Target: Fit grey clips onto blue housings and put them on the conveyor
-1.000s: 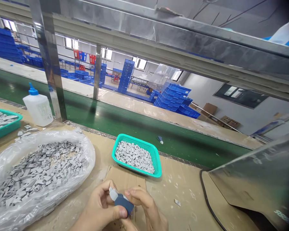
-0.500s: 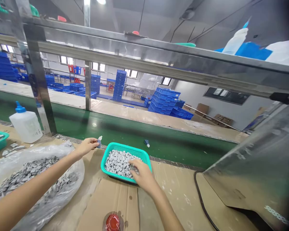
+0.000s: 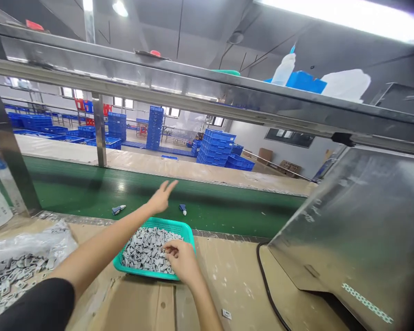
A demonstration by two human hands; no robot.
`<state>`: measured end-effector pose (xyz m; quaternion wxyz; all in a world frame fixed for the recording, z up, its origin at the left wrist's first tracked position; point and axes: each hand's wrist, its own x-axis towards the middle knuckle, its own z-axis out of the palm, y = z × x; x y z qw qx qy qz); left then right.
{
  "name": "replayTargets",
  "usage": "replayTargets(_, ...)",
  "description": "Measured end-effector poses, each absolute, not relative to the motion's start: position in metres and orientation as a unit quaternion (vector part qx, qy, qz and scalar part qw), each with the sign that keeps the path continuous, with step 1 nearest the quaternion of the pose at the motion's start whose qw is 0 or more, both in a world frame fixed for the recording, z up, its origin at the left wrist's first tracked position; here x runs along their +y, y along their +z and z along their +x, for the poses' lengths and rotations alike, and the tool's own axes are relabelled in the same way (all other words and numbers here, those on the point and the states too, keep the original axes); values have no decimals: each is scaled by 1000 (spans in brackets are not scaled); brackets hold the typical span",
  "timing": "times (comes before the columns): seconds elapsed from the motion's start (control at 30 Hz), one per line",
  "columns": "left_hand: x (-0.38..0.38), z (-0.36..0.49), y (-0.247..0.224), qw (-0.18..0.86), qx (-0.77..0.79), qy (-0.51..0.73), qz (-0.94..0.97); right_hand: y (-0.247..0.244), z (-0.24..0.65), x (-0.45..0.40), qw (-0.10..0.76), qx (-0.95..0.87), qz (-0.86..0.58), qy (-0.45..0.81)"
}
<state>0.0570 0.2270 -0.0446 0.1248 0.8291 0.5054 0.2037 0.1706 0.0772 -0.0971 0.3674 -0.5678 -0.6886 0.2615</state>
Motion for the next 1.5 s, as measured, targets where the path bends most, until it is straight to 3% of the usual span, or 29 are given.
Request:
replayTargets(0.17,237,131,-57,121,419,84,896,-100,175,79,421,-649,-548,320)
replayTargets(0.37,256,136,-71,158,447,26,880,-98,181,81,475,-613,-505,378)
replayTargets(0.63,235,90,-44,409,448,184,774,-92,184,83,502,-540,-452,502)
replayTargets(0.77,167,66,-21,581,394,320,636,-88,191,82,498,-503,-400,583)
replayTargets(0.9,79,37,-9,686,323,409,508,-82,195,69,525,-452,-326,643)
replayTargets(1.07,17,-1,-17,754,277,449,391,-74,179,51,537,-411,-242,695)
replayTargets(1.33,-2,-18,-30,815,228,451,282,-57,152,27,510,-428,-184,724)
replayTargets(1.5,-5,-15,-35,741,261,467,407,-48,145,19,483,-457,-188,723)
